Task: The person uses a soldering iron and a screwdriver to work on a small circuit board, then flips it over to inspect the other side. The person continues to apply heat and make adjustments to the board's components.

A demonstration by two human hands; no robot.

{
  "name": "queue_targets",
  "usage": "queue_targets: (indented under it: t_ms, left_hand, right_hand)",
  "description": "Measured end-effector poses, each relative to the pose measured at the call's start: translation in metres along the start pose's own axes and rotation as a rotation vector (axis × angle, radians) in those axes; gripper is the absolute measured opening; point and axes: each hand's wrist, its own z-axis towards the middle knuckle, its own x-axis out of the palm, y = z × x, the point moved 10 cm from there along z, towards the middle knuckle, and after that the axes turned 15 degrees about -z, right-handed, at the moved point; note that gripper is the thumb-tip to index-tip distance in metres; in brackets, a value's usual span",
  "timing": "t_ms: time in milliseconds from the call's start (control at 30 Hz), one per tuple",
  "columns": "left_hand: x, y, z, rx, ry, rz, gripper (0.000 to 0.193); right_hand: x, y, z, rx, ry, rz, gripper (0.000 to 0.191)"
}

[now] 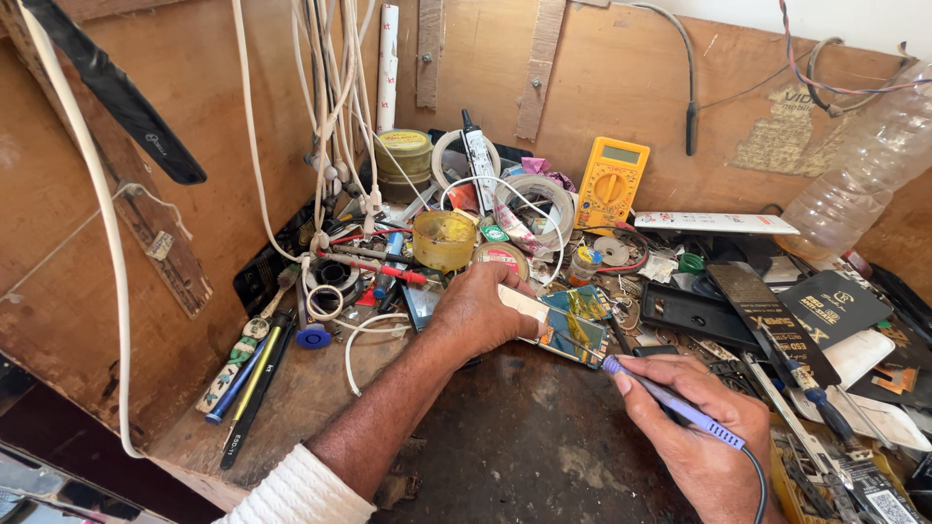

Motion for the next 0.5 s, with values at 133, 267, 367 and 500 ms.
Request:
queue_targets:
  t_ms: [133,267,367,500]
  left_hand:
    - [-0.0002,-0.0002,0.0001,-0.013,0.001,0.014,0.047]
    - [-0.0005,-0.0006,-0.0005,-0.013,0.002,0.015,0.047]
    - [-0.0007,0.0007,-0.0016,-0.018,-0.004,0.004,0.047]
    - [0.0002,0.0010,-0.0011,-0.025,-0.003,0.011,0.047]
  right_hand:
    - [-0.0009,0.0071,0.0012,-0.059,-0.014,-0.014,0.023]
    - [-0.0005,0.0008,0.0000,0.016,0.000,-0.020,0.022]
    - [-0.0007,0.0031,-0.0017,-0.003,-0.018,0.004,0.022]
    - [-0.0007,0.0036,-0.0007,-0.020,-0.015,-0.017,0.023]
